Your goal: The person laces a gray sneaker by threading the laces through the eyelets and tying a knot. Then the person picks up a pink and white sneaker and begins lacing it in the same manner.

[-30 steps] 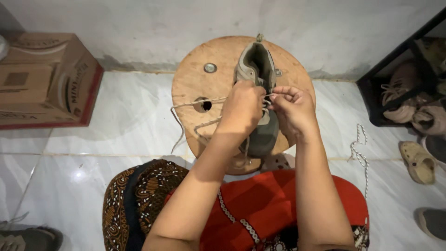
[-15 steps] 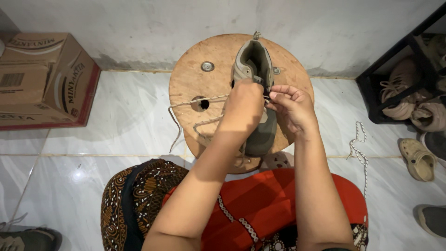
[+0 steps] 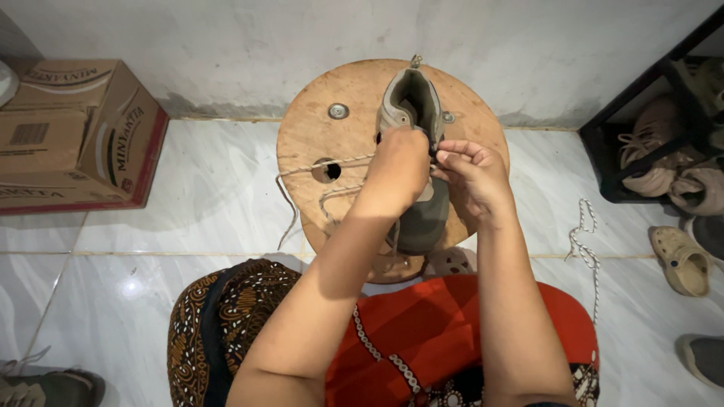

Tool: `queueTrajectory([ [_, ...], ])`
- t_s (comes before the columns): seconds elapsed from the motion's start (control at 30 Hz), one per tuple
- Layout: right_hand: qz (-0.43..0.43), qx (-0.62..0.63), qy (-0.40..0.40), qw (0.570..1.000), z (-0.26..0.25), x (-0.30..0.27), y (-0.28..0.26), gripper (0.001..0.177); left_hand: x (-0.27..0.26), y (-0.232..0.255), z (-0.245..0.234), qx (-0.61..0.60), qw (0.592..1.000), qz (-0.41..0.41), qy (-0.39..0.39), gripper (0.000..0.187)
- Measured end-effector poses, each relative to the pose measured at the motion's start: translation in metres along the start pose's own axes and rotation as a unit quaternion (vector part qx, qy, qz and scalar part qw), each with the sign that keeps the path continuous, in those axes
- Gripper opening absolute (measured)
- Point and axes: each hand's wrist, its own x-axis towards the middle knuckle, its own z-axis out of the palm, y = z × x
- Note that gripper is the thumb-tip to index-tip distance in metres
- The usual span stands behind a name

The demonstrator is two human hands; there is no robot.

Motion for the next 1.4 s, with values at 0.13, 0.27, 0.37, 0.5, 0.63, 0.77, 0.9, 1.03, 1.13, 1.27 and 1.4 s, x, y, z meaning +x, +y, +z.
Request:
queueTrajectory([
  [0.13,-0.006,-0.003,0.001,1.000,0.003,-0.004,-0.004,0.020,0.001,0.003,-0.001,0.008,0.999,0.015,-0.043,0.005],
  [0.27,-0.002,-0.018,0.012,1.000,0.005,-0.009,-0.008,0.018,0.000,0.000,-0.004,0.017,0.999,0.038,-0.013,0.006],
  [0.37,-0.022,-0.020,-0.018,0.999,0.004,-0.012,-0.010,0.020,-0.004,-0.006,-0.003,-0.060,0.996,0.058,0.015,0.004],
  [0.5,-0.036,-0.001,-0.028,0.999,0.003,-0.013,-0.007,0.021,-0.010,-0.010,0.003,-0.069,0.993,0.073,0.057,0.004],
  [0.63,-0.034,0.008,-0.030,0.999,0.003,-0.013,-0.007,0.021,-0.008,-0.012,0.004,-0.089,0.992,0.059,0.062,0.005],
  [0.77,-0.039,-0.002,-0.024,0.999,0.003,-0.014,-0.008,0.020,-0.006,-0.010,0.006,-0.084,0.996,0.012,0.014,0.006],
  [0.9,-0.023,-0.026,0.003,0.999,0.009,-0.013,-0.006,0.022,-0.005,-0.006,0.003,-0.060,0.997,0.028,0.029,0.007],
  [1.03,-0.077,-0.102,0.008,0.992,0.014,-0.010,0.002,0.024,-0.007,-0.008,-0.017,-0.062,0.997,-0.049,-0.001,0.008],
  [1.13,-0.124,-0.117,0.002,0.985,0.015,-0.008,0.005,0.022,-0.017,-0.020,-0.049,-0.052,0.991,-0.063,0.109,0.009],
  [1.27,-0.143,-0.178,0.003,0.974,0.018,-0.013,0.004,0.014,-0.030,-0.037,-0.081,-0.068,0.982,-0.101,0.141,0.015],
  [1.4,-0.165,-0.236,0.007,0.958,0.029,-0.022,-0.003,0.017,-0.043,-0.042,-0.082,-0.018,0.981,-0.170,0.096,0.014],
])
